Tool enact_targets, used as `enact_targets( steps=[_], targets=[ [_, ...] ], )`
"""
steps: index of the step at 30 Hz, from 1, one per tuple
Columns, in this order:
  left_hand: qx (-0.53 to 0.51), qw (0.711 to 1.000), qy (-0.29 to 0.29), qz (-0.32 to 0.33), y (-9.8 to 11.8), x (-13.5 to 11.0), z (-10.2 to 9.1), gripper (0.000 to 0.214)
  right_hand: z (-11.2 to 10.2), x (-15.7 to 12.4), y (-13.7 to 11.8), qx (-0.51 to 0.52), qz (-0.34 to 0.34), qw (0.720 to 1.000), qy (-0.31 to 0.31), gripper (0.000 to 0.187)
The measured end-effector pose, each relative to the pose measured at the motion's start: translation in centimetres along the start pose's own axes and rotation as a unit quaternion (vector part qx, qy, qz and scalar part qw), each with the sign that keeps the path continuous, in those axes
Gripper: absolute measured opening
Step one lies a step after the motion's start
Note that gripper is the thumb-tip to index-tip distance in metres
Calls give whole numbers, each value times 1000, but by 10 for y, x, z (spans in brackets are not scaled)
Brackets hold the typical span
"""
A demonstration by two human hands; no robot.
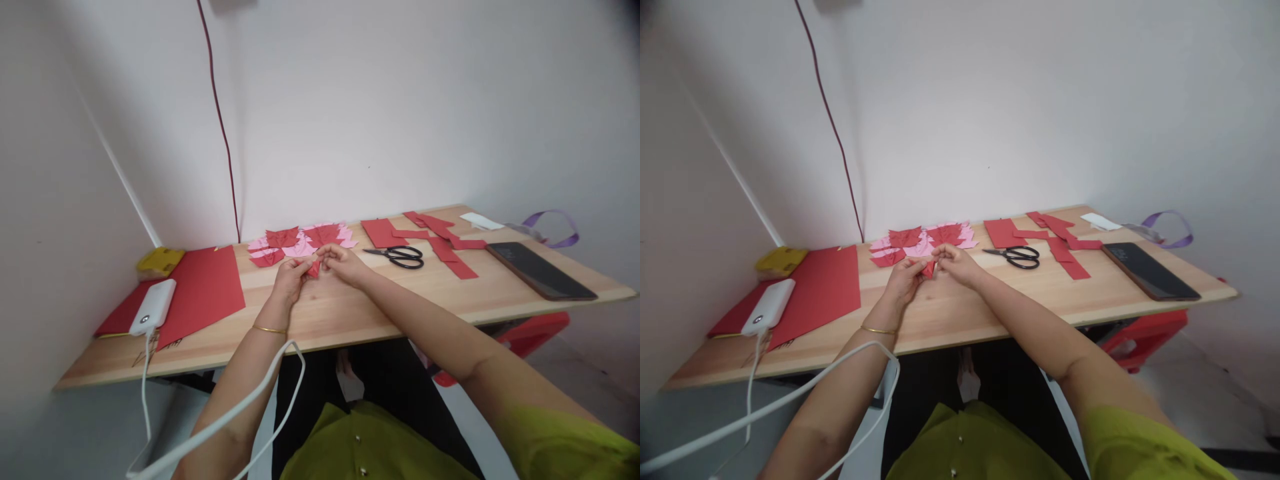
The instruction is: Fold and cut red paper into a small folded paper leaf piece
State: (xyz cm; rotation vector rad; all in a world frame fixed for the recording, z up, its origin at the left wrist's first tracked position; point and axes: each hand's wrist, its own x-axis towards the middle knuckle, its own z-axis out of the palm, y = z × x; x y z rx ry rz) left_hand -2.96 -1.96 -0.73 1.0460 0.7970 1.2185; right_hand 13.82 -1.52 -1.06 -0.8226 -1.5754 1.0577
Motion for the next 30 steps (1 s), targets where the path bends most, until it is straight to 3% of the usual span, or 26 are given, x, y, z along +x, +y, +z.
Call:
enact_targets(
  steps=[3,7,11,20,26,30],
  targets=[
    [-2,1000,5,1,0,0,0,24,-1,-2,-7,-5,41,999,16,22],
    [9,999,-36,-3,1,-1,0,20,1,-4,-15,-32,66,997,-30,33],
    [21,998,-58,-9,-2,0,-1,18,2,-5,-15,-36,69,995,-57,33],
    [-24,999,-7,-27,-1,-1,-1,32,0,-5,-20,-89,13,995,-33,27],
    [1,996,-51,-70,2,-4,-1,37,-2,-4,-15,-56,13,998,-25,27],
    [22,997,-37,-68,-2,-3,-1,39,-2,-4,-13,-59,-4,998,-26,26]
  ],
)
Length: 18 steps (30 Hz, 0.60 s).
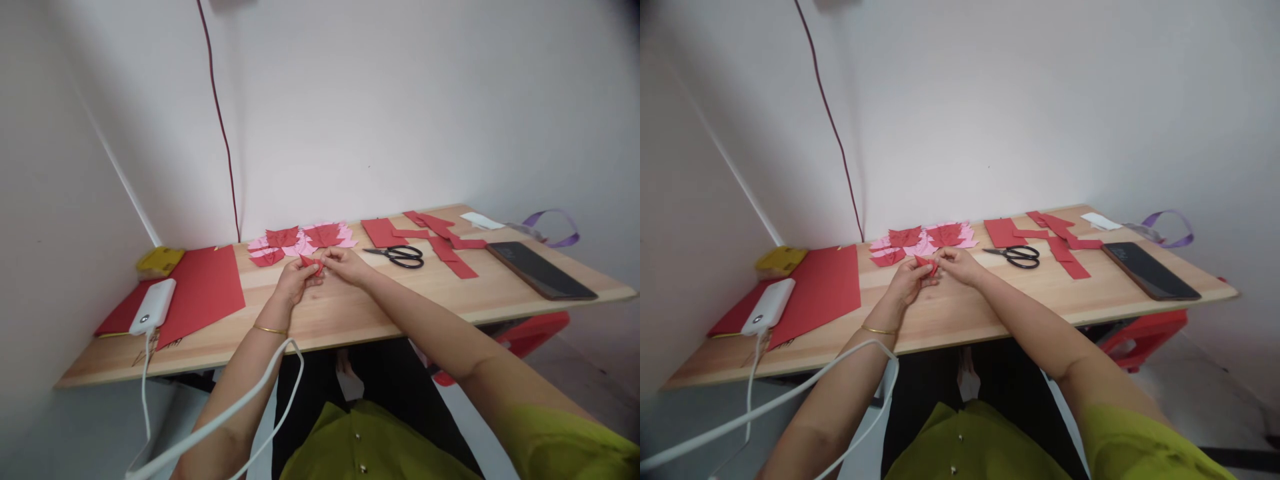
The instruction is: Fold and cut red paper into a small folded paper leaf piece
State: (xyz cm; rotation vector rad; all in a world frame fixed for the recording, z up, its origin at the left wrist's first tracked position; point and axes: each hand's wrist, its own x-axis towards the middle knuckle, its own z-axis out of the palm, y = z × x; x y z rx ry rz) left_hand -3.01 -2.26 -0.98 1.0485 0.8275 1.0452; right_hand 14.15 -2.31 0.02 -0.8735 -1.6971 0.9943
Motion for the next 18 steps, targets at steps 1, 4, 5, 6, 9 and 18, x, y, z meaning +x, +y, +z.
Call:
enact_targets(
  steps=[1,4,5,6,9,18],
  targets=[
    [1,1000,6,4,-1,1,0,38,0,0,0,-7,-5,1000,4,26],
    [8,1000,15,15,-2,2,0,34,1,-1,-1,-21,-18,1000,3,24],
    [10,1000,15,19,-2,2,0,33,1,-1,-2,-23,-22,999,-1,24],
    [10,1000,15,22,-2,2,0,33,1,-1,-2,-24,-24,999,-6,23],
    [11,1000,12,26,-2,3,0,32,0,0,-2,-21,-21,999,-11,23],
    [92,995,-12,42,-11,6,-3,21,1,0,1,17,-4,999,-43,27]
  ],
)
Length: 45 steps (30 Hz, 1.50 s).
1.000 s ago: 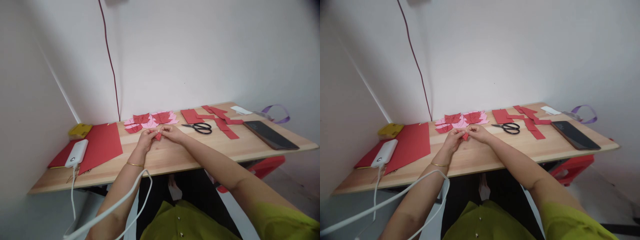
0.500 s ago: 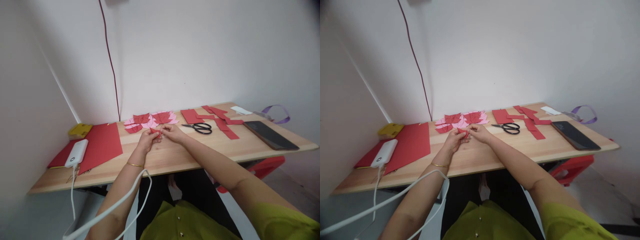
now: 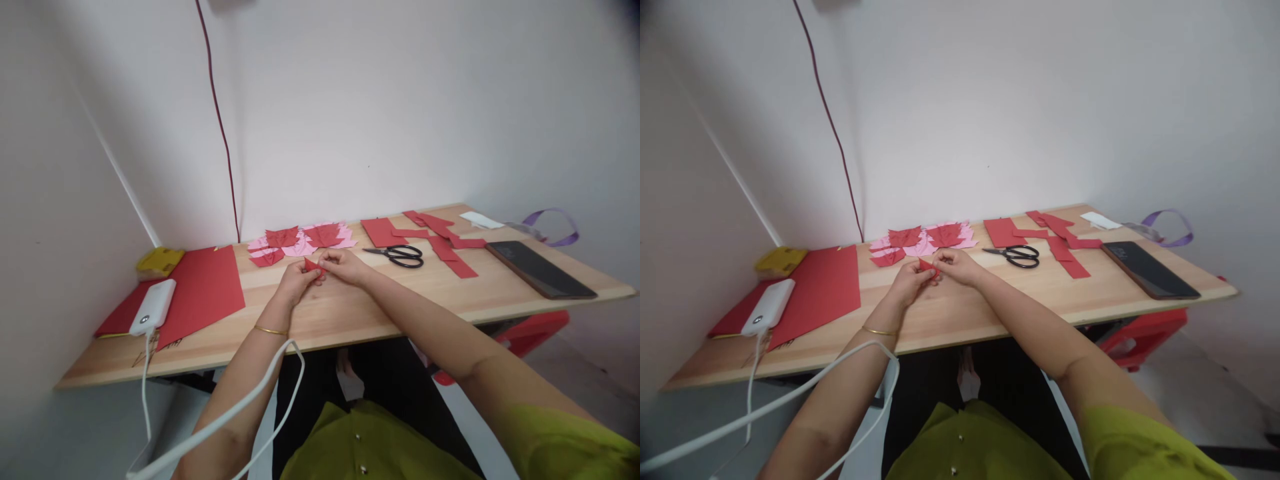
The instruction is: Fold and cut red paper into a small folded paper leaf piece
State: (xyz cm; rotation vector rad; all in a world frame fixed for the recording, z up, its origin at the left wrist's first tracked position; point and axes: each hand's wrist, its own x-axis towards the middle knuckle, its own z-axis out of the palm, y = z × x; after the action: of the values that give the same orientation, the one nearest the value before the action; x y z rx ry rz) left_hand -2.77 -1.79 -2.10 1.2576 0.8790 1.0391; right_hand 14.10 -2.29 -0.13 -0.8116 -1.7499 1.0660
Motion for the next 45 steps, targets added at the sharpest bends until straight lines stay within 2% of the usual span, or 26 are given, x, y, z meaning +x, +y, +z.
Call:
enact_targets(
  steps=[12,21,26,30,38,45],
  targets=[
    [-16,1000,-4,-7,2,-1,1,22,0,0,2,8,0,1000,-19,26],
    [8,1000,12,3,2,-2,3,16,8,0,4,-76,-23,996,26,17],
    [-12,1000,16,-10,3,-2,2,18,8,0,1,-32,-18,999,8,23],
    [-26,999,18,-14,4,-1,2,21,2,0,-1,-71,-5,997,11,31],
    [-51,998,22,-9,4,-1,1,27,-1,1,3,-134,-60,989,15,23],
    [-68,996,61,13,-2,4,-2,24,2,1,8,-188,-92,978,7,21]
  ],
)
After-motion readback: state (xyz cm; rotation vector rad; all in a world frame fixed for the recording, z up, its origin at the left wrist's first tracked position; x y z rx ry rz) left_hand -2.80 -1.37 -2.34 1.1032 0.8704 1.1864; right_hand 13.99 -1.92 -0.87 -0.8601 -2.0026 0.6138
